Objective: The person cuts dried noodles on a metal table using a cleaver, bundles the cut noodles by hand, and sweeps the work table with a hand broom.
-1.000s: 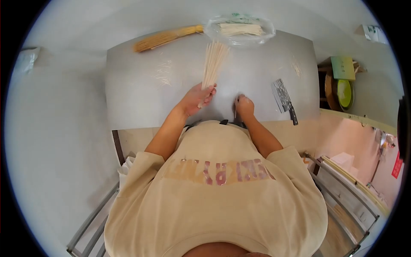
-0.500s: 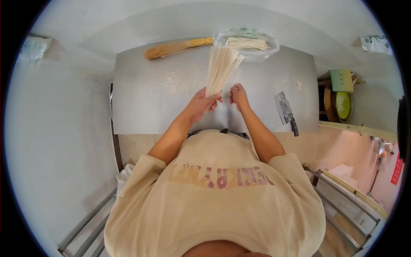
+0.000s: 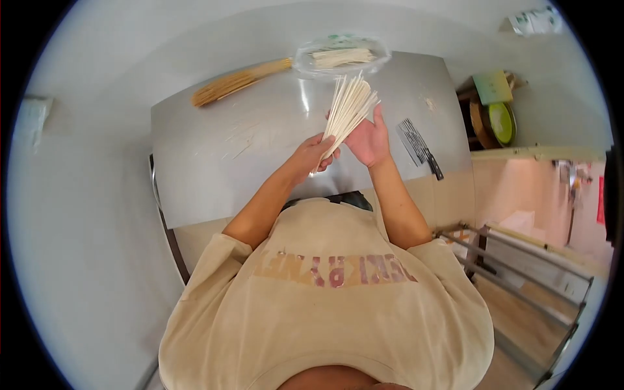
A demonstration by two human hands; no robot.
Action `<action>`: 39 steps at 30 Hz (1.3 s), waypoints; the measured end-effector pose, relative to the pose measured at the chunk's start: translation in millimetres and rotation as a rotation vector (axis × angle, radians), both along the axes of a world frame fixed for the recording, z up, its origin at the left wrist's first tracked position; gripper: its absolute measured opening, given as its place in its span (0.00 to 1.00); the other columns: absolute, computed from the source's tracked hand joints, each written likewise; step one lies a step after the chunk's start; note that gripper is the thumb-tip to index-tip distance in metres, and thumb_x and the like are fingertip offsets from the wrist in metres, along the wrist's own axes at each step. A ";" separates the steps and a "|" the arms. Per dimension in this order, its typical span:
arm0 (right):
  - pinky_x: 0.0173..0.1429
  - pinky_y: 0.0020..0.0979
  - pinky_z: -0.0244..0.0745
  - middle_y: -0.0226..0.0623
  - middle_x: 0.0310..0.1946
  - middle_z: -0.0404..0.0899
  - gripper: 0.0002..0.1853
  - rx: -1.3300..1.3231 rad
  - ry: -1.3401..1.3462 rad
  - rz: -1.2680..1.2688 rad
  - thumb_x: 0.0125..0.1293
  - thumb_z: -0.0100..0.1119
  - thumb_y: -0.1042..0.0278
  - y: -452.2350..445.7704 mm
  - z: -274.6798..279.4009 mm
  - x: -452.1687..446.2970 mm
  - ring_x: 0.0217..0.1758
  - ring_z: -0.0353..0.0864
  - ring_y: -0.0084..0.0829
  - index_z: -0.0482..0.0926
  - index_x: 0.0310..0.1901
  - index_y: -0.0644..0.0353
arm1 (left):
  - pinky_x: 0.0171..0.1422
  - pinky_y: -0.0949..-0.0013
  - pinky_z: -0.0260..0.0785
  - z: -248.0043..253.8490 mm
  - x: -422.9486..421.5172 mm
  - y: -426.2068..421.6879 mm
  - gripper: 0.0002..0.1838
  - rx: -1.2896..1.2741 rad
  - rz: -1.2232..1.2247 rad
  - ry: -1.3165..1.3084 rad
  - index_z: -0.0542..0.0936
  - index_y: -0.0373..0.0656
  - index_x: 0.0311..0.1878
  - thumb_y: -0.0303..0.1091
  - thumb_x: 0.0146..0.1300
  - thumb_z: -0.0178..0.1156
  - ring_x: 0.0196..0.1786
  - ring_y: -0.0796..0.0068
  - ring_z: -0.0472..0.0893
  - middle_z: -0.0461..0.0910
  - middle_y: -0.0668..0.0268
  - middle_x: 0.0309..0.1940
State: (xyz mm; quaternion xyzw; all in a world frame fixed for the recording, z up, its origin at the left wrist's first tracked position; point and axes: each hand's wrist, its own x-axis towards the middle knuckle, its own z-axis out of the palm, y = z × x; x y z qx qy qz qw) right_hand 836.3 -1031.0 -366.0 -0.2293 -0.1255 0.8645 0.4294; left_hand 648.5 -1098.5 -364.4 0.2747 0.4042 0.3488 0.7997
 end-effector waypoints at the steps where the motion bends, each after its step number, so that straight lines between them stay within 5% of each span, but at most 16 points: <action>1: 0.77 0.54 0.59 0.60 0.72 0.64 0.49 0.040 0.080 0.007 0.74 0.32 0.26 -3.0 3.2 2.4 0.77 0.61 0.55 0.58 0.74 0.70 | 0.29 0.76 0.62 -0.4 4.5 0.7 0.14 0.001 -0.035 -0.002 0.75 0.46 0.54 0.45 0.76 0.56 0.26 0.86 0.70 0.79 0.70 0.34; 6: 0.79 0.55 0.56 0.63 0.74 0.59 0.47 0.010 0.131 -0.120 0.75 0.35 0.29 -12.8 13.5 25.3 0.78 0.58 0.57 0.55 0.75 0.70 | 0.41 0.68 0.78 2.0 29.0 0.6 0.19 0.096 -0.153 0.114 0.76 0.40 0.58 0.43 0.74 0.58 0.40 0.71 0.85 0.85 0.61 0.45; 12: 0.78 0.55 0.58 0.60 0.72 0.64 0.40 0.017 0.243 -0.218 0.77 0.38 0.34 -8.4 21.0 52.1 0.76 0.62 0.58 0.61 0.74 0.64 | 0.48 0.65 0.80 6.8 55.3 13.2 0.20 0.030 -0.099 0.089 0.75 0.38 0.62 0.42 0.76 0.55 0.50 0.64 0.87 0.85 0.56 0.51; 16: 0.78 0.53 0.58 0.50 0.71 0.68 0.39 -0.020 0.255 -0.251 0.77 0.38 0.35 0.5 20.8 70.6 0.74 0.66 0.52 0.64 0.73 0.63 | 0.51 0.63 0.80 19.7 68.5 18.8 0.22 0.022 -0.141 0.012 0.74 0.39 0.64 0.45 0.78 0.52 0.50 0.62 0.86 0.84 0.55 0.53; 22: 0.78 0.50 0.59 0.49 0.71 0.68 0.39 -0.023 0.251 -0.259 0.77 0.36 0.34 16.3 17.9 85.0 0.73 0.67 0.49 0.64 0.73 0.62 | 0.51 0.61 0.79 26.0 84.2 27.6 0.22 0.007 -0.182 0.023 0.72 0.41 0.66 0.47 0.80 0.46 0.52 0.63 0.85 0.83 0.58 0.55; 28: 0.78 0.51 0.59 0.50 0.71 0.68 0.41 -0.031 0.263 -0.209 0.77 0.34 0.33 27.7 21.4 92.4 0.74 0.66 0.48 0.62 0.74 0.63 | 0.36 0.68 0.76 13.1 95.6 34.2 0.22 0.013 -0.128 0.017 0.74 0.43 0.60 0.51 0.80 0.46 0.32 0.73 0.81 0.83 0.61 0.42; 30: 0.78 0.52 0.58 0.50 0.72 0.66 0.40 0.025 0.286 -0.137 0.77 0.38 0.35 28.5 24.8 90.8 0.76 0.64 0.48 0.61 0.74 0.65 | 0.24 0.75 0.62 11.1 97.1 34.7 0.21 0.015 -0.103 0.103 0.77 0.47 0.53 0.55 0.78 0.49 0.21 0.82 0.69 0.79 0.68 0.30; 32: 0.78 0.53 0.57 0.51 0.74 0.64 0.40 0.080 0.310 -0.061 0.77 0.42 0.37 28.0 27.5 87.1 0.77 0.62 0.48 0.61 0.74 0.66 | 0.23 0.76 0.59 13.6 93.6 38.7 0.19 0.007 -0.146 0.141 0.77 0.48 0.51 0.55 0.78 0.50 0.20 0.84 0.66 0.76 0.70 0.27; 35: 0.72 0.47 0.66 0.45 0.59 0.77 0.36 0.018 0.133 0.039 0.77 0.49 0.44 32.4 13.7 81.9 0.65 0.74 0.42 0.60 0.74 0.64 | 0.22 0.76 0.59 23.3 91.5 41.1 0.21 0.051 -0.293 0.374 0.77 0.49 0.50 0.57 0.78 0.49 0.19 0.84 0.65 0.74 0.72 0.23; 36: 0.62 0.42 0.70 0.38 0.44 0.76 0.29 0.025 0.188 0.077 0.77 0.52 0.47 38.2 -1.4 80.9 0.52 0.75 0.36 0.66 0.67 0.62 | 0.23 0.75 0.61 25.4 91.4 41.3 0.23 0.104 -0.398 0.568 0.78 0.48 0.52 0.58 0.78 0.47 0.19 0.83 0.66 0.74 0.72 0.22; 37: 0.52 0.37 0.74 0.31 0.30 0.75 0.23 0.030 0.242 0.115 0.76 0.54 0.49 43.8 -5.8 79.2 0.38 0.76 0.30 0.73 0.61 0.60 | 0.23 0.75 0.61 24.8 88.9 40.9 0.23 0.098 -0.386 0.567 0.78 0.48 0.52 0.58 0.78 0.47 0.19 0.83 0.66 0.74 0.72 0.22; 38: 0.52 0.37 0.74 0.31 0.30 0.75 0.23 0.024 0.240 0.129 0.76 0.54 0.49 49.4 -10.5 78.5 0.38 0.76 0.30 0.73 0.61 0.60 | 0.29 0.73 0.66 22.4 83.6 39.2 0.27 0.037 -0.322 0.394 0.77 0.47 0.55 0.61 0.78 0.43 0.24 0.79 0.72 0.77 0.69 0.26; 39: 0.45 0.35 0.70 0.27 0.23 0.65 0.18 -0.057 0.202 0.048 0.76 0.55 0.49 54.2 -8.7 75.8 0.29 0.67 0.27 0.73 0.49 0.57 | 0.36 0.70 0.72 18.4 79.2 37.9 0.30 -0.021 -0.256 0.221 0.77 0.46 0.57 0.63 0.77 0.40 0.30 0.76 0.78 0.80 0.67 0.31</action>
